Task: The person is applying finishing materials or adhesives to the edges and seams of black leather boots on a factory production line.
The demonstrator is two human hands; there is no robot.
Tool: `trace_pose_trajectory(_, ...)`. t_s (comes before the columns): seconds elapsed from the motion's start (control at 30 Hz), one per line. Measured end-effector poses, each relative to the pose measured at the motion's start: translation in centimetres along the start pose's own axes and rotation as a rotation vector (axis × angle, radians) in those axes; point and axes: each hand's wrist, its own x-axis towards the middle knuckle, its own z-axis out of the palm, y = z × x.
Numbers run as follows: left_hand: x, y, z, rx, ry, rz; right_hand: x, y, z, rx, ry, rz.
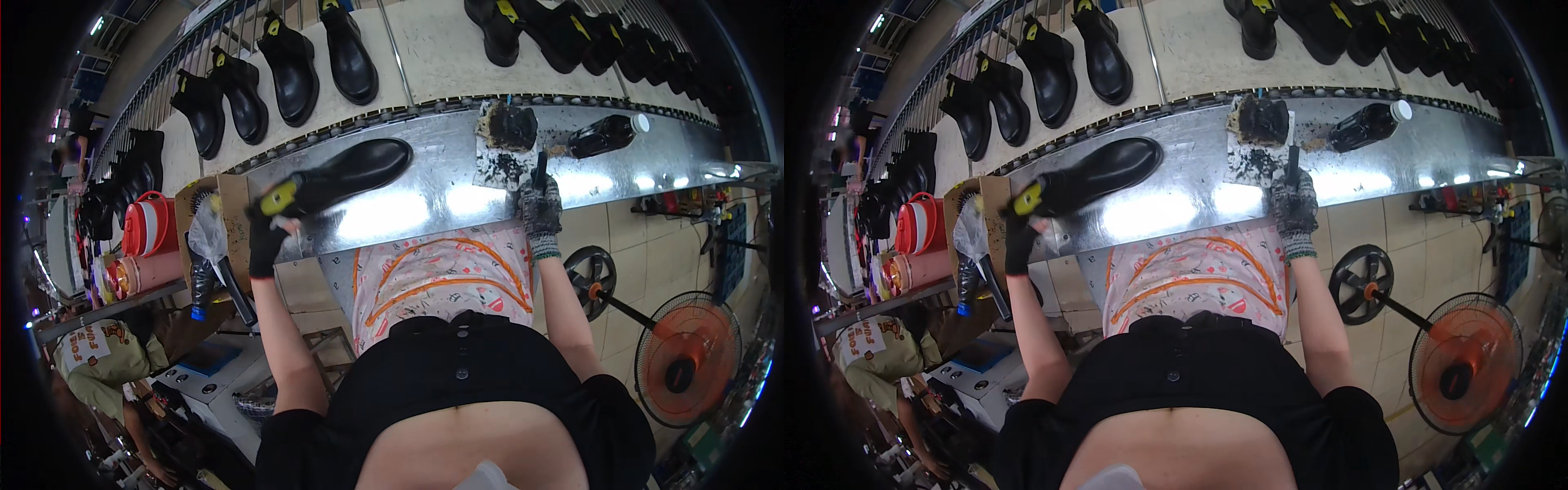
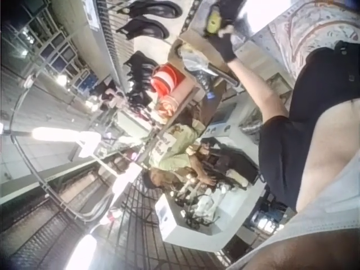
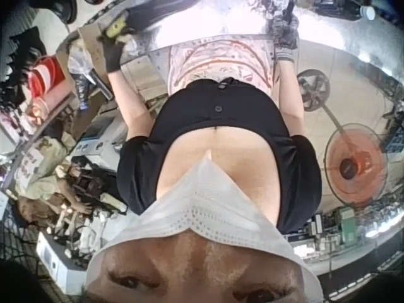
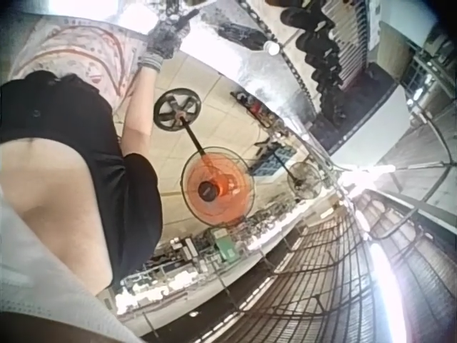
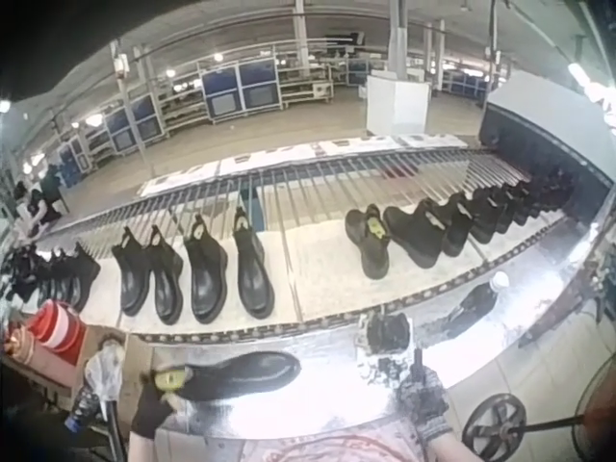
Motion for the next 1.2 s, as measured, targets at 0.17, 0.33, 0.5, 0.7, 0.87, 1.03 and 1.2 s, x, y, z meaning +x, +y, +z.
trace_pose_trajectory(0.17,-3.1,2.4,3.0,0.241,0.131,0.099,-0.4,-0.5,0.8,-0.146,-0.041,-0.114)
trace_pose_trajectory(0.33,-2.1,5.5,7.3,-0.023,0.460,0.019,-0.3,-1.7,1.1,-0.275,-0.026,-0.175)
trace_pose_trajectory(0.5,7.1,8.8,9.5,-0.378,0.273,-0.096,-1.0,-2.3,0.9,-0.108,-0.060,-0.155)
trace_pose_trajectory(0.7,24.2,7.0,17.5,-0.373,0.327,0.010,-1.7,-3.2,0.9,-0.416,-0.016,-0.327)
trace_pose_trajectory(0.87,30.7,7.6,25.4,-0.180,0.416,0.080,-1.5,-1.8,1.3,-0.583,-0.034,-0.347)
trace_pose_trajectory(1.03,29.0,4.9,28.6,0.158,0.175,0.044,-1.5,-0.5,1.0,-0.534,0.004,-0.347)
trace_pose_trajectory(1.2,27.1,2.6,24.0,0.511,0.765,0.341,-1.8,-1.3,0.5,-0.620,0.026,-0.297)
